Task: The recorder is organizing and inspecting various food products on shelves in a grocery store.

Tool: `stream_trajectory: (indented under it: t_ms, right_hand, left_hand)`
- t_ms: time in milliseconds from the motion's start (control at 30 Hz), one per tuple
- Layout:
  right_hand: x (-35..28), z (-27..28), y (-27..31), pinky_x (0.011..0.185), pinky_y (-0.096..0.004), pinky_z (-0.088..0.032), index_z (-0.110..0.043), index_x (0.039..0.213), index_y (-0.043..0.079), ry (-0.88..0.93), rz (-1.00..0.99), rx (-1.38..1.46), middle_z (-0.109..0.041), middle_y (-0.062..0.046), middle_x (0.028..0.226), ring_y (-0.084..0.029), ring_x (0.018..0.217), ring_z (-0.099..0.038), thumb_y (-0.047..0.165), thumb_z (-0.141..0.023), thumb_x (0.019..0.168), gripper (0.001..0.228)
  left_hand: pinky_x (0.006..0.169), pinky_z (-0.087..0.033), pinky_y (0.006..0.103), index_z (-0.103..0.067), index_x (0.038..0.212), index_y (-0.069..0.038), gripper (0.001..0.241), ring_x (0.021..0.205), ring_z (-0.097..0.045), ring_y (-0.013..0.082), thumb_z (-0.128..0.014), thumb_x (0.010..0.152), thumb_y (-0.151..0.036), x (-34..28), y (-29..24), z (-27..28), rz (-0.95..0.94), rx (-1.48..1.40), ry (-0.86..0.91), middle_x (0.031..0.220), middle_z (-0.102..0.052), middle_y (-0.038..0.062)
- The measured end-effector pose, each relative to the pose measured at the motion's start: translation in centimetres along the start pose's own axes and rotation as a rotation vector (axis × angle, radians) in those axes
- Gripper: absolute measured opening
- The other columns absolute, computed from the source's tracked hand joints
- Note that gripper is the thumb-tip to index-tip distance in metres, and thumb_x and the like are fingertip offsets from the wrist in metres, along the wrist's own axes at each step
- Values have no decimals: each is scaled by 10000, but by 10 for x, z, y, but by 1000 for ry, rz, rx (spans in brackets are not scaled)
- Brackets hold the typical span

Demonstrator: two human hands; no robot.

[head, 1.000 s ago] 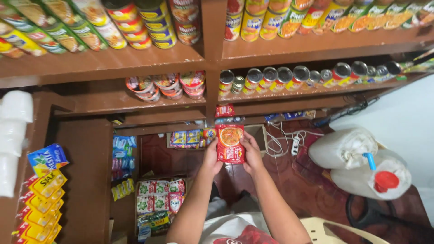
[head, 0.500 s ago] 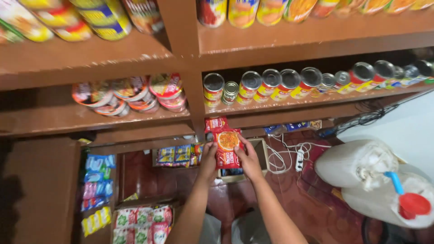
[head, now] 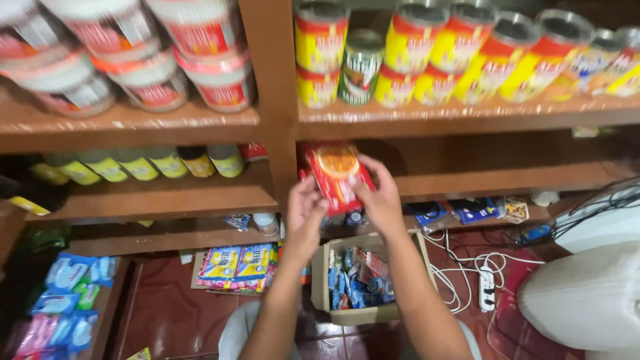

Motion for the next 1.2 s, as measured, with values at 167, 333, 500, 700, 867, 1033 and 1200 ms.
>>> stream_trajectory:
  t_ms: [167,333,500,700,867,1033,1200]
  right_hand:
    - [20,-20,-12,1053,-319,-507,-551,1415,-49,-54,11,109,-645,-130,1382,-171,1222,-613,107,-706,952,513]
    - [38,-37,2,1041,-323,-512,-503,1456,-50,-28,26,122,-653,-134,1349,-175,1192,-634,123,-712,942,582]
    - [38,-48,27,966,-318,-545,-591,1383,-19,-5,125,-329,-753,-150,1179,-184,1090,-724,185,-744,880,564]
    - [49,-43,2,966,-359,-537,-640,1320,20,-16,78,-496,-751,-179,1114,-243,1086,-730,297,-770,853,558]
    - [48,-47,2,962,-354,-535,-639,1300,19,-99,50,-387,-734,-191,1190,-256,1112,-713,274,-795,824,562]
    - [47,-52,5,974,-326,-526,-567,1397,40,-39,26,-300,-733,-179,1230,-218,1142,-704,265,-766,843,631]
    - [47,-41,-13,1053,-337,-479,-498,1489,15,-28,-61,-57,-640,-153,1396,-224,1263,-610,264,-718,927,654]
  left_hand:
    - [1019,-486,364,-449,1418,-12,531,1168,-568,210,-672,942,-94,-9,-8,47,-154,295,-141,1328,-574,143]
    - [993,-473,368,-449,1349,-1,695,1169,-540,221,-843,802,-171,15,-32,65,-398,738,-278,1277,-533,158]
    - [1067,-457,391,-391,1383,23,958,1224,-564,227,-958,670,-270,40,-36,67,-319,622,-31,1324,-560,130]
    - [1046,-505,383,-534,1335,-1,831,1180,-625,218,-953,658,-238,52,-24,63,-185,528,76,1285,-655,113]
    - [1041,-513,372,-571,1324,-14,742,1168,-648,207,-922,714,-247,48,-19,70,-164,590,65,1265,-687,110]
    - [1026,-514,368,-572,1314,-14,752,1154,-653,200,-924,693,-253,47,-23,68,-179,644,57,1249,-695,111]
    - [1023,-517,364,-567,1324,-17,789,1150,-657,198,-934,664,-249,45,-24,67,-179,642,62,1255,-696,109]
Point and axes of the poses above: each hand's wrist, its own x-axis towards the middle knuckle, its own z-axis out of the back of the hand, y = z × x, the point moved 7 cm from there along x, towards the middle knuckle
